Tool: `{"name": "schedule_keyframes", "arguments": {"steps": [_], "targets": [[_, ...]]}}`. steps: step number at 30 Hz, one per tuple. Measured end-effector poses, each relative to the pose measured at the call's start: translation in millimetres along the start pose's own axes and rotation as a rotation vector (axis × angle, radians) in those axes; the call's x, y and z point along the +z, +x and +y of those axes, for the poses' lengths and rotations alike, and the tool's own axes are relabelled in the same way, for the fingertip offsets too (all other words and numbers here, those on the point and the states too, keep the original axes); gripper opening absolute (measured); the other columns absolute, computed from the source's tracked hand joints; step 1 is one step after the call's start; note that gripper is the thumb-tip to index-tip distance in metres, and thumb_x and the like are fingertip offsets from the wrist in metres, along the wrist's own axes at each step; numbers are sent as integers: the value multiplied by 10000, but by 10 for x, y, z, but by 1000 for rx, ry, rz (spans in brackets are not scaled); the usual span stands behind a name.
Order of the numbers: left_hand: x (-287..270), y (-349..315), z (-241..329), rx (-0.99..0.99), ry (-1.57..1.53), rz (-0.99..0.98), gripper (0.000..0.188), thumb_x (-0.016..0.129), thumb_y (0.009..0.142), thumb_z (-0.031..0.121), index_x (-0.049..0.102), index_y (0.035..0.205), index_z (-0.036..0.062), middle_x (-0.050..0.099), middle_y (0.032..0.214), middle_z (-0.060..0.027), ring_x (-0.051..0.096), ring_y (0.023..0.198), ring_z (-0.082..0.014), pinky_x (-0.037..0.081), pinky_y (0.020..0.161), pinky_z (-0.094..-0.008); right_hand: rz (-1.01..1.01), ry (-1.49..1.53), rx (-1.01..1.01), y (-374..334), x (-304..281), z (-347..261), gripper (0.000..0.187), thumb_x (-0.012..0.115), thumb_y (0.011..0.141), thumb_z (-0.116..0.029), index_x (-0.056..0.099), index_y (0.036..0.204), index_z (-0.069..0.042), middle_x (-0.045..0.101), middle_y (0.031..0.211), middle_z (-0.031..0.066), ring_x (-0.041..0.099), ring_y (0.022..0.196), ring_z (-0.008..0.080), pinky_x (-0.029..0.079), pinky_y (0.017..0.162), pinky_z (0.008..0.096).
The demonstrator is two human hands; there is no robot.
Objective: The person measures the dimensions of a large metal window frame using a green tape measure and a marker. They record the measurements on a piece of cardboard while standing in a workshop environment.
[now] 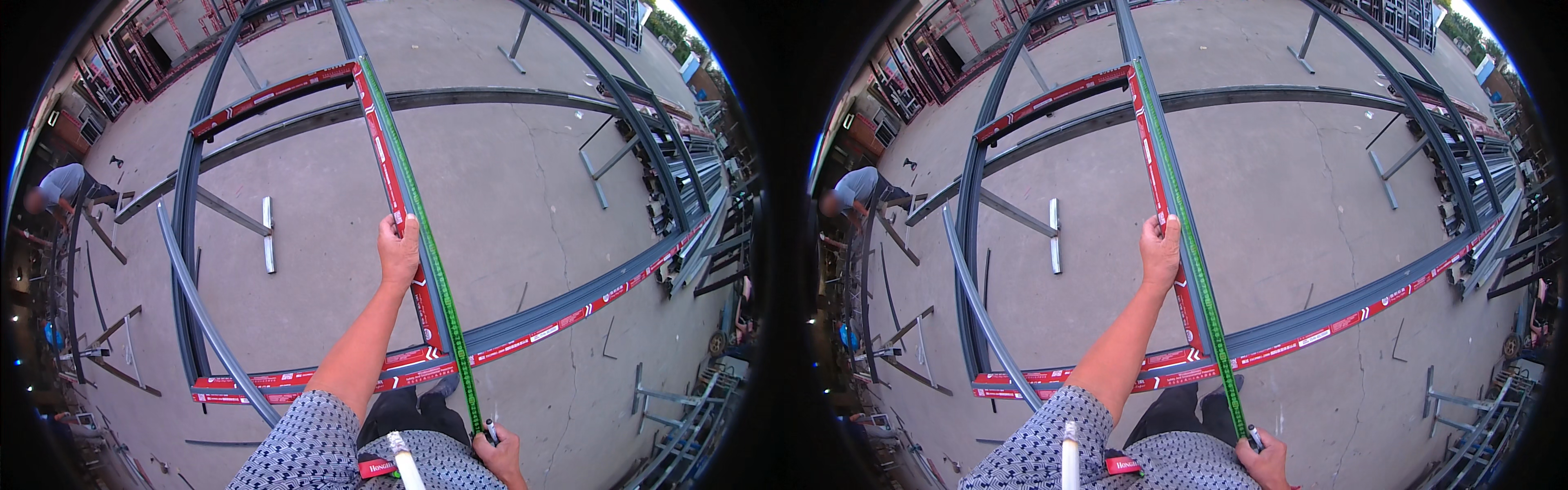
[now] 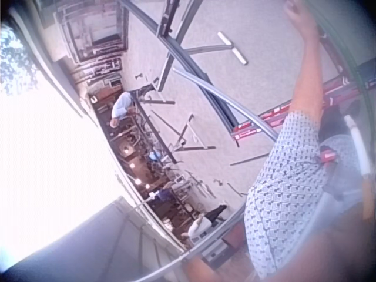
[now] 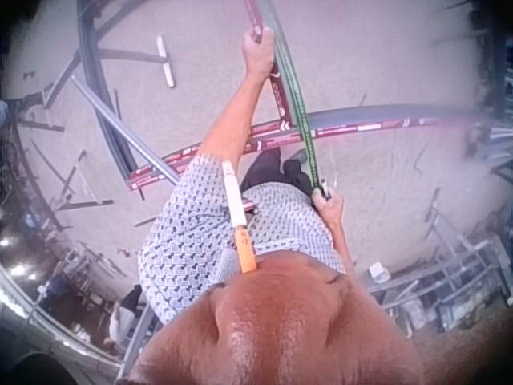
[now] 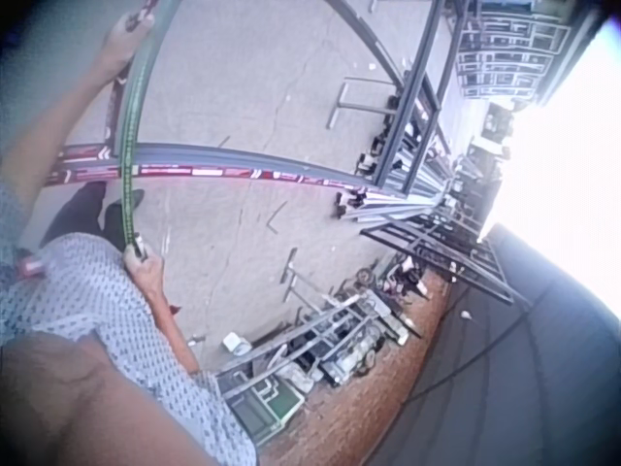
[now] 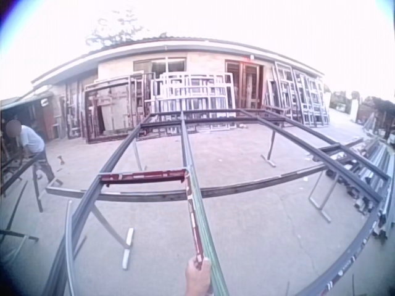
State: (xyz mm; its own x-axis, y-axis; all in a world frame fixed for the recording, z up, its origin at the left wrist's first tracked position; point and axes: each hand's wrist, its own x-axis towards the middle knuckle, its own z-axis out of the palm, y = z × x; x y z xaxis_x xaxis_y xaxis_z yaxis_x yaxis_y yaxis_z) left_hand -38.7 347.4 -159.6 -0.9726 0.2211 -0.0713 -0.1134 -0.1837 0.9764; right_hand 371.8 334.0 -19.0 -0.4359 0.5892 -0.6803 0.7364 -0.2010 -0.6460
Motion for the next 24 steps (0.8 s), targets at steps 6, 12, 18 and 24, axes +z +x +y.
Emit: {"name": "schedule_keyframes", "arguments": {"steps": [6, 12, 18, 24], "targets": [[-2, 37, -60, -14, 20, 7, 576, 708, 1012, 417, 502, 1275, -52, 630, 1009, -26, 567, 860, -62, 496, 761, -229, 7, 13, 18, 18, 31, -7, 153, 714, 876, -138, 726, 909, 11, 557, 675, -73, 475, 618, 29, 357, 540, 249], [27, 52, -81, -8, 4, 22, 579, 690, 1019, 405, 500, 1279, -76, 639, 995, -46, 581, 844, -84, 517, 760, -264, 4, -6, -8, 94, 23, 127, 174, 717, 874, -137, 749, 952, 15, 569, 683, -73, 482, 617, 28, 367, 543, 247], [-2, 58, -64, -5, 26, 47, 511, 674, 1030, 367, 513, 1239, -71, 641, 979, -50, 582, 834, -94, 518, 748, -274, -3, -7, -39, 148, 29, 223, 166, 718, 869, -132, 748, 941, 15, 568, 686, -74, 488, 623, 28, 373, 545, 247], [57, 112, -122, -27, 160, -1, 416, 655, 1025, 331, 549, 1117, -61, 639, 906, -72, 583, 824, -116, 517, 742, -316, 24, -104, -55, 145, 17, 21, 206, 705, 865, -170, 600, 768, -22, 488, 629, -34, 446, 622, 59, 390, 545, 297]]}}
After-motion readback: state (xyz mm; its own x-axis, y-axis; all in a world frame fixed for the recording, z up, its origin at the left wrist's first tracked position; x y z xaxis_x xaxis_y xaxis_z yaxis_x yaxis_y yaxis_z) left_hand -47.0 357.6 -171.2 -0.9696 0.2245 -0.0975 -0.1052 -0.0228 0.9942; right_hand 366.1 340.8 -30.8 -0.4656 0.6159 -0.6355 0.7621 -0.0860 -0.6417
